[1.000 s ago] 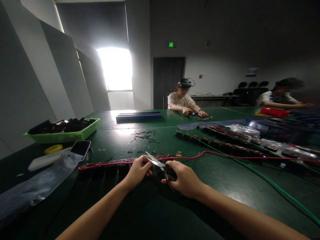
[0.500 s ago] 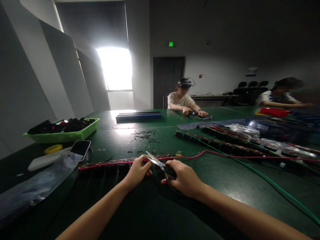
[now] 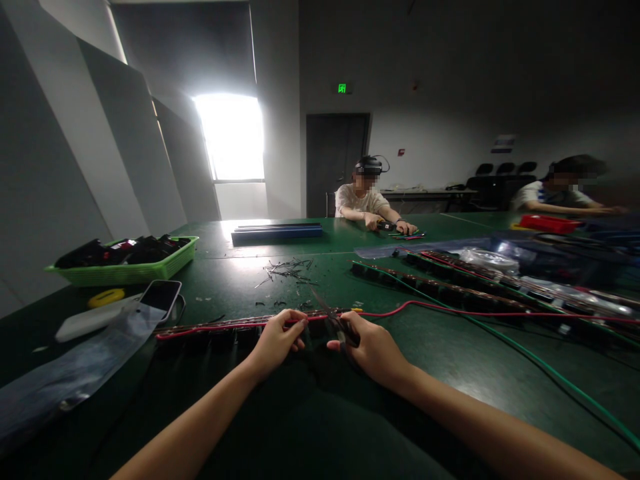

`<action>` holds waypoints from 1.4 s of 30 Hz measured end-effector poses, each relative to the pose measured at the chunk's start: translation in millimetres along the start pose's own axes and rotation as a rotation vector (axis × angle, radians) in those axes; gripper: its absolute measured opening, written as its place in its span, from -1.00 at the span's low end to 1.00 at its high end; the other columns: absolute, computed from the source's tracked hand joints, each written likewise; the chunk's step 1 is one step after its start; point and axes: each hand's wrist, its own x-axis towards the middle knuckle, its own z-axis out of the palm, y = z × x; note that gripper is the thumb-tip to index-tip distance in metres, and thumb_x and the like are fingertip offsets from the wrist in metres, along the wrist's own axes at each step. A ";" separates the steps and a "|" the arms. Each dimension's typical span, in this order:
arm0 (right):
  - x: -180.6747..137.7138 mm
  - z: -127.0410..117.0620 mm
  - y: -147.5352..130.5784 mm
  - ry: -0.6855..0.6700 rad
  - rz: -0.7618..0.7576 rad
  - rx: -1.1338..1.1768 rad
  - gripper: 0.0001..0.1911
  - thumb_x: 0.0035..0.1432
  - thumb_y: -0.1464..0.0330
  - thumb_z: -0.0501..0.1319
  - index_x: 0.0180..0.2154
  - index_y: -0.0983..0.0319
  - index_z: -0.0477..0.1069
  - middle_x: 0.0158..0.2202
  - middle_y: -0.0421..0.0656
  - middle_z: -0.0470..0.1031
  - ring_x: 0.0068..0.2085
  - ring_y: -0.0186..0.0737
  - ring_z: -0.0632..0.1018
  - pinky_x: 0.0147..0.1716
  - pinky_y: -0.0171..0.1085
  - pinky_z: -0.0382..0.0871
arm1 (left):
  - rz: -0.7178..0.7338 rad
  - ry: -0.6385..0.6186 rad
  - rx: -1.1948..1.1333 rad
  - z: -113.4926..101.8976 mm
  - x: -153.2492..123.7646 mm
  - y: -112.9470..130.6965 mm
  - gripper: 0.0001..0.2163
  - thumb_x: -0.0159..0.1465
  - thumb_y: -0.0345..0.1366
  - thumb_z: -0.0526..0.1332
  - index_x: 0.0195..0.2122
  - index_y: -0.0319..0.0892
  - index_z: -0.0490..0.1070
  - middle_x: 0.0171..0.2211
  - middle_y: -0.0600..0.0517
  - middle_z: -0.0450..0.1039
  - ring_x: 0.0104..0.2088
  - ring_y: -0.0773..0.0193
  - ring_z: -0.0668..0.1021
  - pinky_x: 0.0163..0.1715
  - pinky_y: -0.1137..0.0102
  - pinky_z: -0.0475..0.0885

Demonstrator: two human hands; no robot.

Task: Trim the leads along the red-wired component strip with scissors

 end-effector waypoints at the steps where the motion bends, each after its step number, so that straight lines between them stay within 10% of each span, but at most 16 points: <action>1: 0.4 -0.2 0.6 0.003 0.000 -0.005 -0.63 0.11 0.13 0.21 -0.07 0.14 0.35 -0.25 -0.15 0.55 -0.29 -0.13 0.55 -0.37 -0.30 0.28 | 0.002 -0.005 0.005 -0.1 -0.1 0.1 -0.66 0.16 -0.06 0.24 -0.22 -0.25 0.43 -0.55 0.08 0.43 -0.59 0.38 0.50 -0.62 0.53 0.36; 42: -2.6 4.2 -2.8 -0.054 -0.154 -0.155 -0.36 -0.08 -0.02 0.35 -0.06 0.24 0.35 -0.15 -0.05 0.48 -0.15 -0.05 0.50 -0.16 -0.19 0.33 | 0.017 -0.024 0.008 -0.7 2.3 -6.0 -0.82 0.20 -0.30 0.15 -0.22 -0.26 0.40 -0.50 0.08 0.44 -0.57 0.40 0.51 -0.60 0.54 0.37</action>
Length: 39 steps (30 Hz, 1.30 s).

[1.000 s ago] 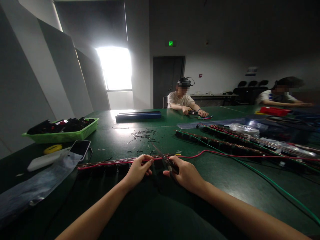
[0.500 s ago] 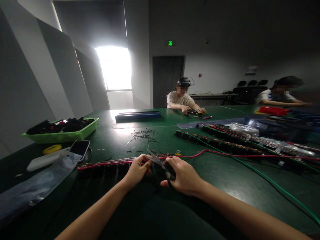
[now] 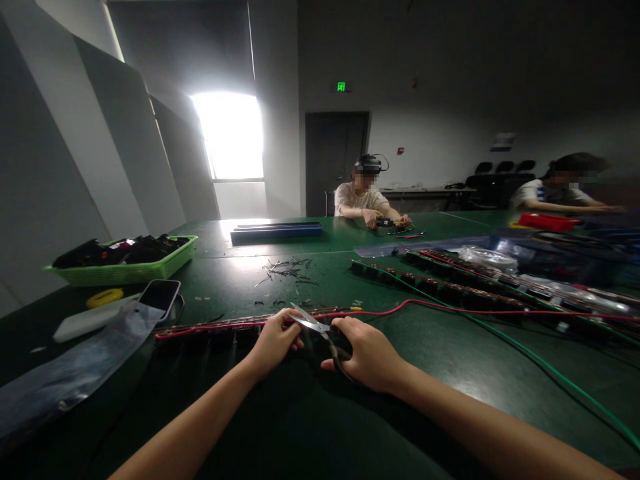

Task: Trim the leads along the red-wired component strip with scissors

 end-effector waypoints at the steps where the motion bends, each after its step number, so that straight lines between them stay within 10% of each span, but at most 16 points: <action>1: 0.2 -0.2 -0.2 -0.005 0.004 0.005 -0.36 -0.08 -0.02 0.35 -0.07 0.24 0.36 -0.14 -0.05 0.49 -0.15 -0.05 0.50 -0.16 -0.19 0.33 | 0.000 0.000 0.001 0.0 0.0 -0.1 -0.82 0.20 -0.30 0.15 -0.22 -0.26 0.40 -0.49 0.07 0.44 -0.57 0.40 0.51 -0.60 0.54 0.37; 39: 2.3 -1.5 -0.5 -0.004 0.004 -0.038 -0.35 -0.14 -0.06 0.36 -0.12 0.24 0.40 -0.19 -0.06 0.52 -0.16 -0.04 0.52 -0.18 -0.20 0.32 | -0.019 0.021 -0.003 0.6 -0.2 0.0 -0.77 0.18 -0.19 0.21 -0.25 -0.27 0.42 -0.55 0.09 0.44 -0.58 0.38 0.51 -0.61 0.54 0.36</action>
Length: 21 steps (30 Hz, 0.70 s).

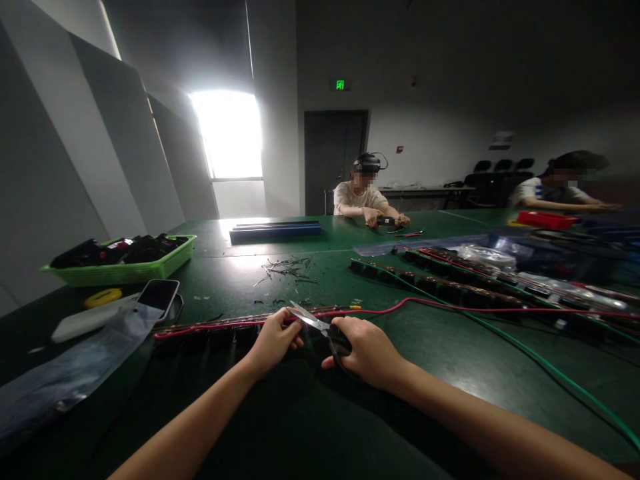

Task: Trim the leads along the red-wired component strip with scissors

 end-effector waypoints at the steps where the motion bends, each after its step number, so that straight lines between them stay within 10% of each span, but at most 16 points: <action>1: -0.1 0.2 0.1 0.001 -0.003 -0.008 -0.35 -0.13 -0.06 0.36 -0.12 0.24 0.40 -0.19 -0.06 0.52 -0.16 -0.04 0.52 -0.18 -0.19 0.32 | -0.003 0.000 -0.004 -0.1 0.1 -0.1 -0.76 0.18 -0.19 0.21 -0.25 -0.27 0.42 -0.55 0.08 0.44 -0.58 0.38 0.51 -0.61 0.54 0.36; 21: 0.1 1.9 8.2 0.070 0.123 0.028 -0.55 0.07 0.00 0.23 -0.14 0.16 0.38 -0.34 -0.15 0.55 -0.36 -0.14 0.51 -0.38 -0.28 0.24 | 0.012 -0.016 0.028 -0.5 -1.6 4.7 -0.68 0.19 -0.09 0.21 -0.20 -0.26 0.43 -0.58 0.09 0.42 -0.60 0.39 0.48 -0.61 0.53 0.35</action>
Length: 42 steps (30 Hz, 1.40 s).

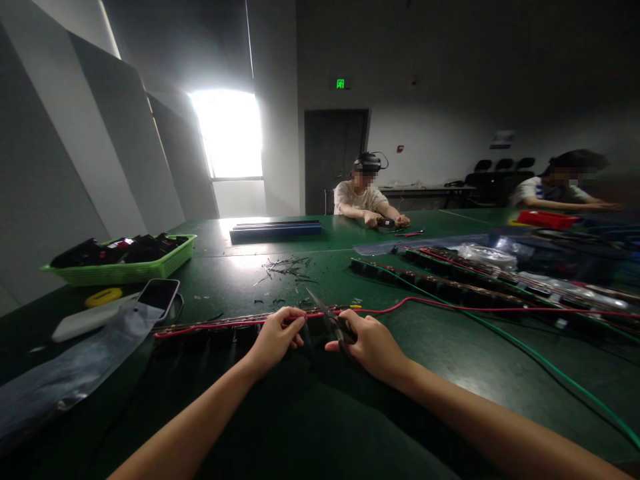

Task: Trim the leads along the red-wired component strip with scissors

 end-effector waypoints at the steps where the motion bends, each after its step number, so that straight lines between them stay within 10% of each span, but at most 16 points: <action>1: 0.2 0.0 0.2 0.001 0.001 0.003 -0.56 0.07 0.00 0.24 -0.13 0.16 0.38 -0.34 -0.15 0.55 -0.36 -0.14 0.51 -0.38 -0.29 0.24 | 0.005 0.000 0.001 -0.1 0.1 -0.4 -0.68 0.19 -0.09 0.21 -0.20 -0.26 0.43 -0.59 0.10 0.41 -0.60 0.39 0.48 -0.61 0.53 0.35; 42: -1.9 3.4 -2.8 -0.042 -0.147 -0.064 -0.40 -0.08 0.00 0.35 -0.09 0.23 0.37 -0.15 -0.06 0.50 -0.12 -0.04 0.48 -0.11 -0.15 0.17 | 0.004 0.015 -0.033 0.2 1.4 -2.4 -0.79 0.18 -0.25 0.18 -0.22 -0.26 0.43 -0.53 0.08 0.45 -0.59 0.39 0.50 -0.60 0.53 0.37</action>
